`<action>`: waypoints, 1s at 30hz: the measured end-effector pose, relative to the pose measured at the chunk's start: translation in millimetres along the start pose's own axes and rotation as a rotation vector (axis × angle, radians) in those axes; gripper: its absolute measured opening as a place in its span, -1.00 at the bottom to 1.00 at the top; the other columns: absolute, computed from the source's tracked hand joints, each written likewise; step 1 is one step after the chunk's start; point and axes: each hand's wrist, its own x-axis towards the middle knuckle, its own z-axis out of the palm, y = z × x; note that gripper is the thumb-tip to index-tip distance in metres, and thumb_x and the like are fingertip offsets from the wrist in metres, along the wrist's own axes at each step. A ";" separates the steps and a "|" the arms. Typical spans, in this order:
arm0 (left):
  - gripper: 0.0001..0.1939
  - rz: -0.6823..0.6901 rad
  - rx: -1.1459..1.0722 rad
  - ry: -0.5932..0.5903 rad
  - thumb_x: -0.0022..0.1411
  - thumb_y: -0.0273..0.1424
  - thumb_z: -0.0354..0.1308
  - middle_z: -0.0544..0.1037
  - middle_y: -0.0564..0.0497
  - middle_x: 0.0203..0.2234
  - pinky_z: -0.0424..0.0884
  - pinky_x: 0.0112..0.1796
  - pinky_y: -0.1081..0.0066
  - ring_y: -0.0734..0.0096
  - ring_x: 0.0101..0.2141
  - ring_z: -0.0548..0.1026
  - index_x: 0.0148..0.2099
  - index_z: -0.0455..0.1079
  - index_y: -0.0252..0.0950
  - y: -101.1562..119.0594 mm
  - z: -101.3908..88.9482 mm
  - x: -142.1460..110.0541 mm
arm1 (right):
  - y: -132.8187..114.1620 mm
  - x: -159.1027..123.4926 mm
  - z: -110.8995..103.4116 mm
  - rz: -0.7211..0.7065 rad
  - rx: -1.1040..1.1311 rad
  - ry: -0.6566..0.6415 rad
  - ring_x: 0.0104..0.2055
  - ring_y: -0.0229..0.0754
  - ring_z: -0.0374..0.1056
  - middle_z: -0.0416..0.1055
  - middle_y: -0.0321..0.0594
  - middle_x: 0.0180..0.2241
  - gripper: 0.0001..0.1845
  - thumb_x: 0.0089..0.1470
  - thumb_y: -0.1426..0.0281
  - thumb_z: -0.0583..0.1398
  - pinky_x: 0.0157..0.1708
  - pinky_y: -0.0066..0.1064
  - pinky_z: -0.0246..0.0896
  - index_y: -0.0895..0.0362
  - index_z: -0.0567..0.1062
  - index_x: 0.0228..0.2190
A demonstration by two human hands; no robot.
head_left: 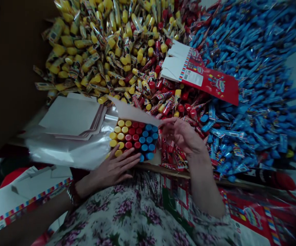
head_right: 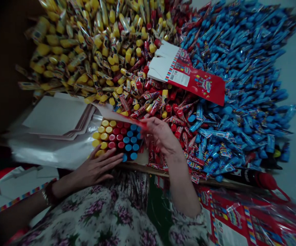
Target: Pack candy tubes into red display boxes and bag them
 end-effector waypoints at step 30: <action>-0.57 -0.044 -0.043 -0.013 0.38 -0.39 -0.08 0.28 0.02 0.21 -0.14 0.25 0.15 0.37 0.26 0.12 0.26 0.15 -0.12 -83.6 -29.4 6.6 | 161.2 -60.8 15.2 -0.655 -0.888 0.243 -0.03 -0.14 0.27 0.30 -0.15 -0.12 -0.50 0.19 0.50 0.02 -0.04 -0.24 0.28 -0.11 0.35 0.11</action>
